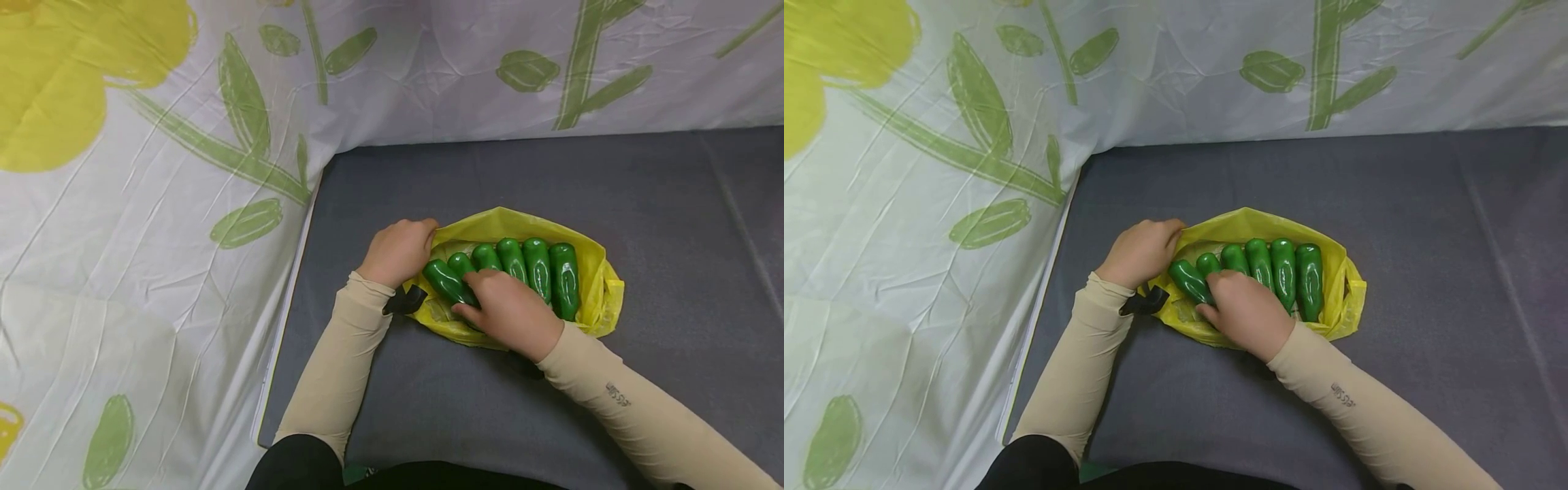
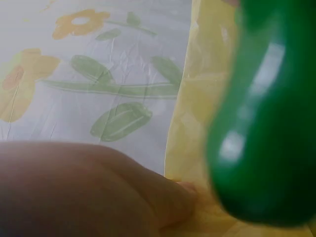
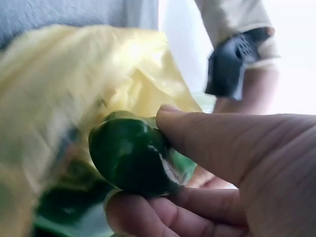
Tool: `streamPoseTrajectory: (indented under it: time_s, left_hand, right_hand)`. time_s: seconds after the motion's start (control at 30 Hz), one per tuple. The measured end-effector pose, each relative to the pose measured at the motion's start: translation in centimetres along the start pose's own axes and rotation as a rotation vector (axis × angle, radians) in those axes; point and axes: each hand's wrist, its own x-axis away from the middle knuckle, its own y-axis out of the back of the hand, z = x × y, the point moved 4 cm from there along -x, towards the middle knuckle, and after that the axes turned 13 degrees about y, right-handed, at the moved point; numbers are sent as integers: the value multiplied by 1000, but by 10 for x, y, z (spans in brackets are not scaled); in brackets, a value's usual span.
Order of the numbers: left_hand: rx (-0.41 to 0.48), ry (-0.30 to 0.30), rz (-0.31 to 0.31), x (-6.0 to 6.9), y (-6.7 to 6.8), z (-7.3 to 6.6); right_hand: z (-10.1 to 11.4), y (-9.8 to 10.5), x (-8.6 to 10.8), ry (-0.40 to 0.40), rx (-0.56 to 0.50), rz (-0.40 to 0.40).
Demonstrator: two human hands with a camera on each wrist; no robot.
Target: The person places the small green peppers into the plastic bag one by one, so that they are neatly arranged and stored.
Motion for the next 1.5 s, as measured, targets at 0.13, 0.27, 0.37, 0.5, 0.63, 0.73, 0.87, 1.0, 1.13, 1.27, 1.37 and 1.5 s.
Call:
streamPoseTrajectory:
  time_s: [0.13,0.27,0.37,0.5,0.63,0.73,0.87,1.0,1.13,1.27,1.37,1.5]
  left_hand:
    - [-2,-3,0,0,0,-1]
    - [-1,-8,-4,1,0,-1]
    - [0,-10,-7,1,-1,-1]
    - [-1,-11,-6,2,-2,-1]
    - [-5,-10,-3,2,-2,-1]
    - [-5,-10,-5,2,-1,-2]
    - [-5,-13,-9,1,0,-3]
    - [-6,-16,-13,1,0,-3]
    - [-5,-18,-12,1,0,-3]
    - [-3,-18,-5,2,0,-3]
    - [-3,-16,3,2,0,-3]
    - [4,-10,-4,2,2,0]
  right_hand:
    - [2,-8,0,12,22,-17]
    - [3,-16,0,26,62,-39]
    - [5,-22,1,53,105,-52]
    - [5,-27,2,77,177,-72]
    - [4,-28,3,66,188,-82]
    - [2,-25,3,54,158,-84]
    - [3,-20,2,57,119,-69]
    - [3,-18,2,59,101,-53]
    - [3,-19,2,50,109,-49]
    - [2,-19,1,39,116,-40]
    - [0,-14,2,21,112,-33]
    - [-6,2,2,-32,119,-51]
